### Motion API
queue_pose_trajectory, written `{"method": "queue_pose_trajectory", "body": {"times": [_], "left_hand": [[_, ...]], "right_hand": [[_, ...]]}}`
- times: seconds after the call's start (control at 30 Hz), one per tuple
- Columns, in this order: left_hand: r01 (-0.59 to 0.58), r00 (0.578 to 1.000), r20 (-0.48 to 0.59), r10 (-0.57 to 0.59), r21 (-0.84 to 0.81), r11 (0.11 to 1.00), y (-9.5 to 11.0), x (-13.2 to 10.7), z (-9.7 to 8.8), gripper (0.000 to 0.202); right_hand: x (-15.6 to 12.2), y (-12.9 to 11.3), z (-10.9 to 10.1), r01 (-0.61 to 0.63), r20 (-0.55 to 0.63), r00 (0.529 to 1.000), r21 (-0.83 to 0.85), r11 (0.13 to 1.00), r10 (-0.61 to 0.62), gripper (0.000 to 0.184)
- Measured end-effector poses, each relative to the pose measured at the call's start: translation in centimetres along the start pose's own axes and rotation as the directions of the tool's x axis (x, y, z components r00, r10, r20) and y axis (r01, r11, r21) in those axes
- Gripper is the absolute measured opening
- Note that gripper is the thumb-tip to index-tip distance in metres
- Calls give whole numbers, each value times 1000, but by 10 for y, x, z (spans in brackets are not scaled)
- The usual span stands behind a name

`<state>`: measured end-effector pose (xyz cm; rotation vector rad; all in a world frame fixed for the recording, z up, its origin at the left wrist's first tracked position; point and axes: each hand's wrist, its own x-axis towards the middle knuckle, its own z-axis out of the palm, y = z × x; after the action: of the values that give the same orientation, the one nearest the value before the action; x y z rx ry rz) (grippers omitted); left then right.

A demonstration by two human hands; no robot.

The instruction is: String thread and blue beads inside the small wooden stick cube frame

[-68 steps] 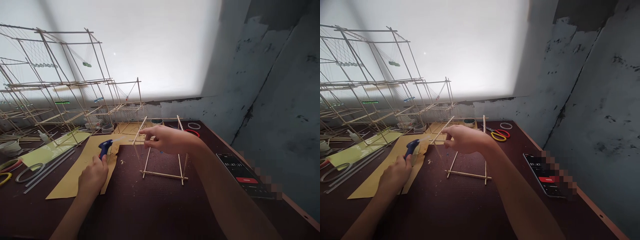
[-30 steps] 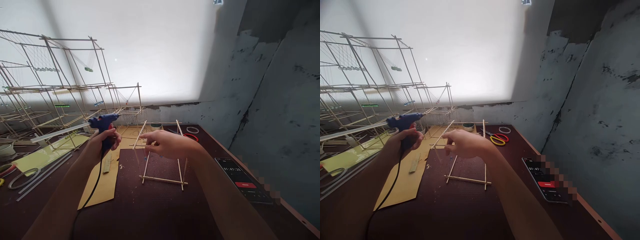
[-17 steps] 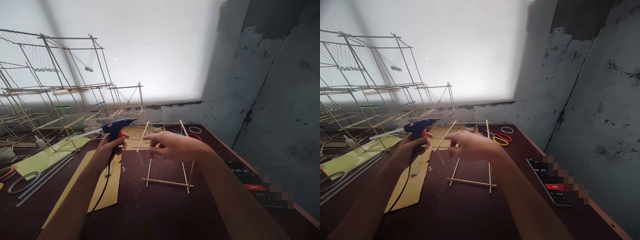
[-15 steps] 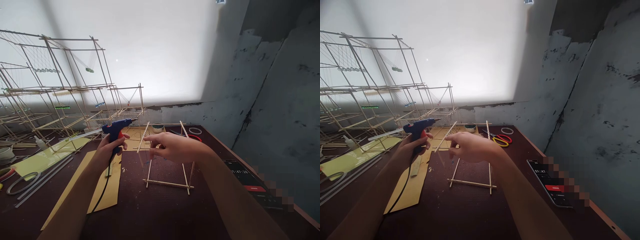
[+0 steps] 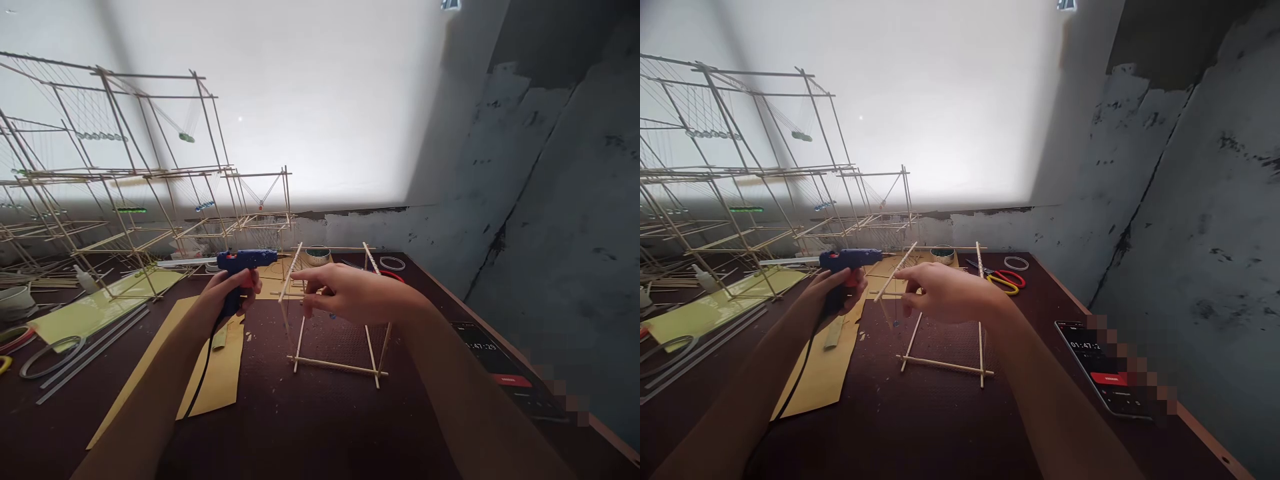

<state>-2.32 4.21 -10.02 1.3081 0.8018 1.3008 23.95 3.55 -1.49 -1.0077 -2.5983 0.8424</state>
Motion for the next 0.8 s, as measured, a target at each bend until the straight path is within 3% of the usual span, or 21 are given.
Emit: {"method": "queue_pose_trajectory", "body": {"times": [0.27,0.43,0.6,0.8], "left_hand": [[93,996,17,-93,-28,995,-1,1,-16,44],[75,997,27,-75,-6,997,-2,2,-22,55],[48,999,-22,-46,79,996,-2,-1,-22,41],[27,1000,-24,-20,343,939,1,-6,-15,37]], "right_hand": [[0,2,-1,21,4,1000,3,1000,-21,58],[0,0,-1,9,6,1000,8,1000,-9,58],[0,0,-1,9,17,1000,17,1000,-9,59],[-1,-2,-2,1,14,1000,0,1000,-1,59]]}}
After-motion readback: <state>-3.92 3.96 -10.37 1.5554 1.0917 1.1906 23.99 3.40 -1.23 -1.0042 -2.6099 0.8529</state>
